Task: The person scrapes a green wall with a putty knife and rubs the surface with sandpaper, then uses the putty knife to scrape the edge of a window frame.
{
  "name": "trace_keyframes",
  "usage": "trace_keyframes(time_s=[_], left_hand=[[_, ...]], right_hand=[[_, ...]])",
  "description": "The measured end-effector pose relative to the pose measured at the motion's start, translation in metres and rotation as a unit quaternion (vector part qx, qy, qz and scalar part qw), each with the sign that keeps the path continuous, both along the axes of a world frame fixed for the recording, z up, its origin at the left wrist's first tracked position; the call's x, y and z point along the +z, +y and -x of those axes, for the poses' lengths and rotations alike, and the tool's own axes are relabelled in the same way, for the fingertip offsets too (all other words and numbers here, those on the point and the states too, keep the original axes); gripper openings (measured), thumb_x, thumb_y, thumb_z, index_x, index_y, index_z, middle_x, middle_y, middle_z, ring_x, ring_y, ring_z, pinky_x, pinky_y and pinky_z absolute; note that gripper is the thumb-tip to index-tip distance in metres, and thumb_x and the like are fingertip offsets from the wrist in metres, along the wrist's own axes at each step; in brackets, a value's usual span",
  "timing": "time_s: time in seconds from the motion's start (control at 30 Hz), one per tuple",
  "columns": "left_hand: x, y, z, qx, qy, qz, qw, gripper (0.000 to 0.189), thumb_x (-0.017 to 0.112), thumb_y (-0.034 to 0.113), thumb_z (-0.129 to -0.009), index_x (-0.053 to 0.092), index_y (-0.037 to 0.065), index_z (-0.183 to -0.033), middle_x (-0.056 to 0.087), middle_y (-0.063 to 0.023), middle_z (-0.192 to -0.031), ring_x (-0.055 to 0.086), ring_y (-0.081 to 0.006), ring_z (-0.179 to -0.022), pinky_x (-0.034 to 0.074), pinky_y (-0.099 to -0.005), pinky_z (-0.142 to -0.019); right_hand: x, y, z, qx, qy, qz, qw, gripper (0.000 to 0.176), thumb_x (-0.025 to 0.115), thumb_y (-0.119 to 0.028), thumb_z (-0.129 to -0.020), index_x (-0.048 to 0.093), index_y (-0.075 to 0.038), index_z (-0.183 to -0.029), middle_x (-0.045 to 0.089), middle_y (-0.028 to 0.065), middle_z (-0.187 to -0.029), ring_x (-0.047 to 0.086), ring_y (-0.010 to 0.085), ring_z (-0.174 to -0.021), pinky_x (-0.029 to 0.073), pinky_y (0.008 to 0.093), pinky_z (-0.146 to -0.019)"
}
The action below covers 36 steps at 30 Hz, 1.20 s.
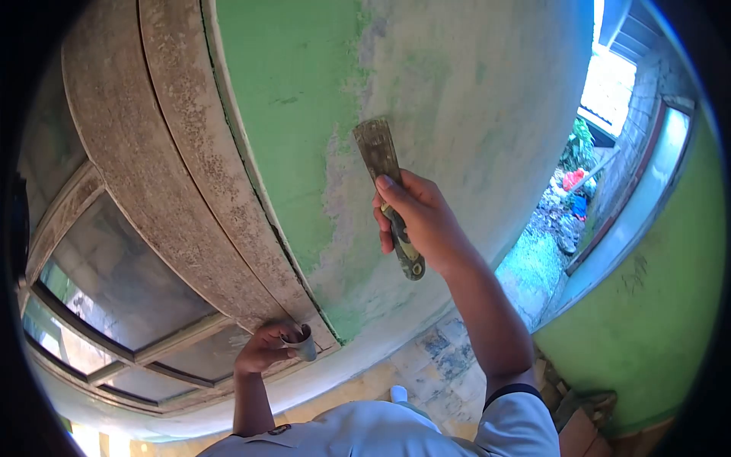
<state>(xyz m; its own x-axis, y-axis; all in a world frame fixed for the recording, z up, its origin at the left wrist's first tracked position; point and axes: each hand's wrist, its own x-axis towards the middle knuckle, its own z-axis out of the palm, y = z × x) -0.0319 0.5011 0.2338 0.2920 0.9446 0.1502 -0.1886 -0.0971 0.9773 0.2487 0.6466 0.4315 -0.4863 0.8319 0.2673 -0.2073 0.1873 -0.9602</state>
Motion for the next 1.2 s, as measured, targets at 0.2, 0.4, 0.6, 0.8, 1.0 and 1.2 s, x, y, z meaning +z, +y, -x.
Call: trace_keyframes(time_s=[0.2, 0.4, 0.6, 0.8, 1.0, 1.2], left_hand=[[-0.001, 0.006, 0.012, -0.085, 0.003, -0.012, 0.996, 0.022, 0.066, -0.005, -0.078, 0.058, 0.0, -0.097, 0.057, -0.002, -0.096, 0.051, -0.0127, -0.099, 0.037, -0.0279, -0.089], [0.005, 0.006, 0.012, -0.113, -0.009, -0.016, 0.993, 0.018, 0.064, -0.004, -0.079, 0.058, 0.0, -0.094, 0.057, -0.0024, -0.097, 0.05, -0.0137, -0.099, 0.035, -0.0291, -0.09], [0.002, 0.007, 0.019, -0.142, -0.008, -0.013, 0.99, 0.018, 0.064, -0.003, -0.078, 0.058, 0.0, -0.095, 0.058, -0.0039, -0.098, 0.05, -0.0145, -0.101, 0.035, -0.0299, -0.09], [0.0, 0.01, 0.02, -0.157, 0.0, -0.024, 0.987, 0.02, 0.065, -0.003, -0.079, 0.058, 0.0, -0.098, 0.058, -0.0058, -0.101, 0.051, -0.0166, -0.102, 0.035, -0.031, -0.092], [0.003, 0.009, 0.016, -0.147, -0.002, -0.024, 0.989, 0.021, 0.065, -0.002, -0.079, 0.058, 0.0, -0.098, 0.059, -0.0066, -0.103, 0.05, -0.0174, -0.105, 0.034, -0.0315, -0.093], [-0.002, 0.011, 0.018, -0.153, 0.006, -0.049, 0.987, 0.022, 0.064, -0.003, -0.079, 0.059, 0.0, -0.1, 0.059, -0.0061, -0.103, 0.05, -0.0165, -0.104, 0.035, -0.0311, -0.093]], right_hand=[[-0.006, -0.027, -0.015, -0.04, -0.008, 0.042, 0.998, 0.03, 0.048, -0.033, -0.095, 0.049, -0.006, -0.081, 0.048, 0.0029, -0.06, 0.048, 0.0121, -0.042, 0.042, 0.026, -0.041], [0.023, -0.017, 0.015, -0.061, -0.047, -0.011, 0.997, 0.032, 0.047, -0.036, -0.094, 0.047, -0.007, -0.082, 0.044, 0.0009, -0.056, 0.045, 0.0108, -0.037, 0.04, 0.0263, -0.037], [0.024, -0.04, 0.001, -0.086, -0.076, 0.011, 0.993, 0.035, 0.047, -0.039, -0.094, 0.047, -0.007, -0.08, 0.044, -0.0004, -0.058, 0.044, 0.0089, -0.039, 0.039, 0.0243, -0.039], [0.025, -0.018, 0.007, -0.088, -0.085, 0.005, 0.992, 0.035, 0.048, -0.039, -0.094, 0.047, -0.007, -0.08, 0.044, -0.0004, -0.056, 0.044, 0.0091, -0.037, 0.039, 0.024, -0.037], [0.034, -0.03, 0.0, -0.096, -0.093, -0.003, 0.991, 0.034, 0.047, -0.039, -0.094, 0.046, -0.008, -0.079, 0.043, -0.0008, -0.054, 0.043, 0.0087, -0.034, 0.039, 0.0232, -0.035], [0.024, -0.026, -0.001, -0.106, -0.119, 0.011, 0.987, 0.034, 0.047, -0.039, -0.094, 0.046, -0.009, -0.079, 0.044, -0.0007, -0.054, 0.043, 0.0086, -0.034, 0.038, 0.0233, -0.035]])
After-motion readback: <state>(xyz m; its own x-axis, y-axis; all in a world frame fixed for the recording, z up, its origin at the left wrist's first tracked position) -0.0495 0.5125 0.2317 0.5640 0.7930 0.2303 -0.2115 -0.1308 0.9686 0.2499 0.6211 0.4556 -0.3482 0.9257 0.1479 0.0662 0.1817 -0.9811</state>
